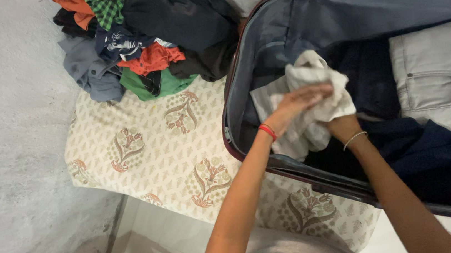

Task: The person removes several items of clothing, including shirts and a hat, from a suitcase one by one and places them onto a pile on a nearby surface.

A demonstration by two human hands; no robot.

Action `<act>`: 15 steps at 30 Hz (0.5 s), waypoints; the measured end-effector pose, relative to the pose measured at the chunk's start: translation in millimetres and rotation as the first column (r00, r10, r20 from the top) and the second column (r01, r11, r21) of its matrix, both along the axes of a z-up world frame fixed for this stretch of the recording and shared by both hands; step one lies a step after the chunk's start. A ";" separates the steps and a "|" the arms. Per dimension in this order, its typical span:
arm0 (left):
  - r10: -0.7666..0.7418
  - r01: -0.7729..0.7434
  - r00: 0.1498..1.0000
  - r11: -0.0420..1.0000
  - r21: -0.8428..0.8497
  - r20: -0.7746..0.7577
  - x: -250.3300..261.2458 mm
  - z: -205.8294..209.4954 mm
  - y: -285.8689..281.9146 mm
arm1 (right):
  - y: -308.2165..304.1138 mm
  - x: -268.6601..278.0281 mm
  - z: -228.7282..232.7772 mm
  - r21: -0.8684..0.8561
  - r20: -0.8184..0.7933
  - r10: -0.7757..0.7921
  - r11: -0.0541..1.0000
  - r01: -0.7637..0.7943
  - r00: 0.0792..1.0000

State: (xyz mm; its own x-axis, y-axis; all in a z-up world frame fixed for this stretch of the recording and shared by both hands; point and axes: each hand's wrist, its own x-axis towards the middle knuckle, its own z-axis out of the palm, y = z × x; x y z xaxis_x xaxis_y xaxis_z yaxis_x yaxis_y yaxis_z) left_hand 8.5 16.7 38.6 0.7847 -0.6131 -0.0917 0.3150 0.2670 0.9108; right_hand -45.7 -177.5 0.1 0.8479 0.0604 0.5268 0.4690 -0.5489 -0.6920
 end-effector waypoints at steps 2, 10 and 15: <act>-0.042 0.039 0.996 0.998 0.039 0.076 -0.4 -12.2 -2.0 | -16.7 13.7 -19.1 0.310 -0.201 0.008 0.949 0.056 0.980; -0.106 -0.185 0.842 0.864 0.468 0.529 19.5 -80.1 -14.2 | -40.1 3.7 23.2 0.890 -0.380 0.201 0.345 0.298 0.903; -0.324 -0.113 0.838 0.684 0.720 0.440 -7.3 -46.0 -9.5 | -42.4 11.4 39.8 0.897 -0.387 0.201 0.310 0.316 0.900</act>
